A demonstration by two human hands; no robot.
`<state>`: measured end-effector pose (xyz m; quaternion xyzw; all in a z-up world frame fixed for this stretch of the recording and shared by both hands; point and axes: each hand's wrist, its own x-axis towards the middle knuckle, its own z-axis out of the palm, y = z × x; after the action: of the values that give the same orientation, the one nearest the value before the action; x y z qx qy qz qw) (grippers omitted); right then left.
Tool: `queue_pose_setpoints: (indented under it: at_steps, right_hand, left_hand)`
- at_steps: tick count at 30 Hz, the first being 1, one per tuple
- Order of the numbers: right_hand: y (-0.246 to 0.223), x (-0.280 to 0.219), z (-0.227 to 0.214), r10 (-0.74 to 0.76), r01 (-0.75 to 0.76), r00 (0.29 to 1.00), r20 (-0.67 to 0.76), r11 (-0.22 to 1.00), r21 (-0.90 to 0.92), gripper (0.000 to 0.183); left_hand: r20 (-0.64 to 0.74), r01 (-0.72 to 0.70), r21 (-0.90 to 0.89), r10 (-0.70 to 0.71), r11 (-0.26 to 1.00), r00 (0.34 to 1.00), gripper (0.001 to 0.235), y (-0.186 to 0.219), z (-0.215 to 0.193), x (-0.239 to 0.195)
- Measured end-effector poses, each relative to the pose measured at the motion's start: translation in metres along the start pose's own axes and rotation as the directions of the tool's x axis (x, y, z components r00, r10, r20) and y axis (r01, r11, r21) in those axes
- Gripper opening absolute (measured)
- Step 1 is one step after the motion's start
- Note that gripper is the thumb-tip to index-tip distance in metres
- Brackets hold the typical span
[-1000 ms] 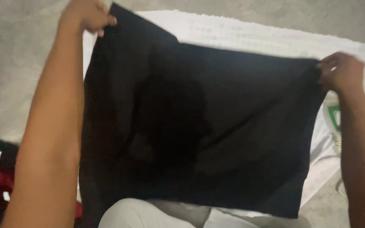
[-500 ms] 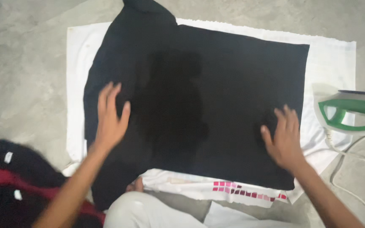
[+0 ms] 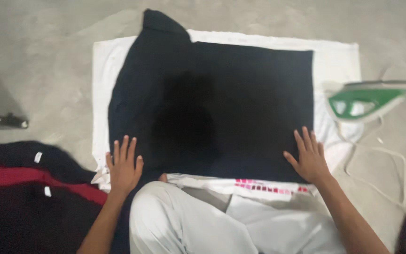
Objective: The person irons a black garment laid on a white cloth on the floor. They repeatedly smooth the fabric with their hands and use a green iron to press different sections, flipping the garment over to iron both sides.
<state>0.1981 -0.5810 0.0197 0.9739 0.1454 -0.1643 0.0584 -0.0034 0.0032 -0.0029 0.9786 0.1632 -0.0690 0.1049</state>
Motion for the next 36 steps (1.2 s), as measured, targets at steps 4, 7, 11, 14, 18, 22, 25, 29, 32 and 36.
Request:
queue_pose_setpoints:
  at_steps: [4, 7, 11, 14, 18, 22, 25, 29, 32, 36]
  right_hand:
    - [0.037, -0.001, 0.004, 0.372, -0.112, 0.826, -0.422, 0.844, 0.525, 0.065]
    - [0.089, 0.016, 0.008, 0.698, -0.014, 0.458, -0.551, 0.625, 0.781, 0.066]
    - [0.144, 0.070, 0.018, 0.728, 0.054, 0.476, -0.494, 0.536, 0.842, 0.083]
    - [0.136, 0.078, -0.003, 0.587, 0.102, 0.577, -0.567, 0.637, 0.764, 0.050]
    - [0.156, 0.093, -0.020, 0.435, 0.161, 0.562, -0.703, 0.776, 0.609, 0.048]
    - [0.157, 0.065, -0.099, 0.295, -0.037, 0.825, -0.482, 0.879, 0.475, 0.035]
    - [0.116, 0.035, -0.157, 0.188, -0.140, 0.968, -0.167, 0.955, 0.260, 0.064]
    - [0.019, 0.004, -0.164, 0.192, -0.214, 0.960, 0.204, 0.972, 0.093, 0.081]
    - [-0.036, -0.010, -0.123, -0.028, 0.017, 0.987, 0.159, 0.997, 0.069, 0.078]
    - [-0.089, 0.005, -0.108, -0.140, 0.154, 0.981, 0.131, 0.983, -0.100, 0.081]
  left_hand:
    - [-0.112, -0.040, 0.015, 0.041, 0.999, 0.993, 0.067, -0.002, 0.010, -0.001]
    - [-0.198, -0.082, -0.012, 0.078, 0.997, 0.977, 0.069, 0.001, 0.011, 0.001]
    - [-0.260, -0.091, -0.079, 0.067, 0.993, 0.963, 0.070, 0.006, 0.008, -0.005]
    - [-0.280, -0.095, -0.083, 0.069, 0.992, 0.958, 0.070, 0.012, 0.005, -0.004]
    - [-0.303, -0.105, -0.066, 0.081, 0.992, 0.950, 0.069, 0.013, 0.005, -0.005]
    - [-0.290, -0.102, -0.090, 0.072, 0.991, 0.954, 0.069, 0.015, 0.003, -0.007]
    - [-0.300, -0.104, -0.107, 0.068, 0.989, 0.952, 0.068, 0.019, 0.000, -0.007]
    - [-0.265, -0.085, -0.147, 0.044, 0.985, 0.963, 0.069, 0.019, -0.004, -0.007]
    - [-0.318, -0.122, -0.114, 0.080, 0.986, 0.945, 0.071, 0.005, 0.009, -0.005]
    - [-0.371, -0.094, -0.088, 0.055, 0.992, 0.927, 0.068, 0.002, 0.014, -0.005]
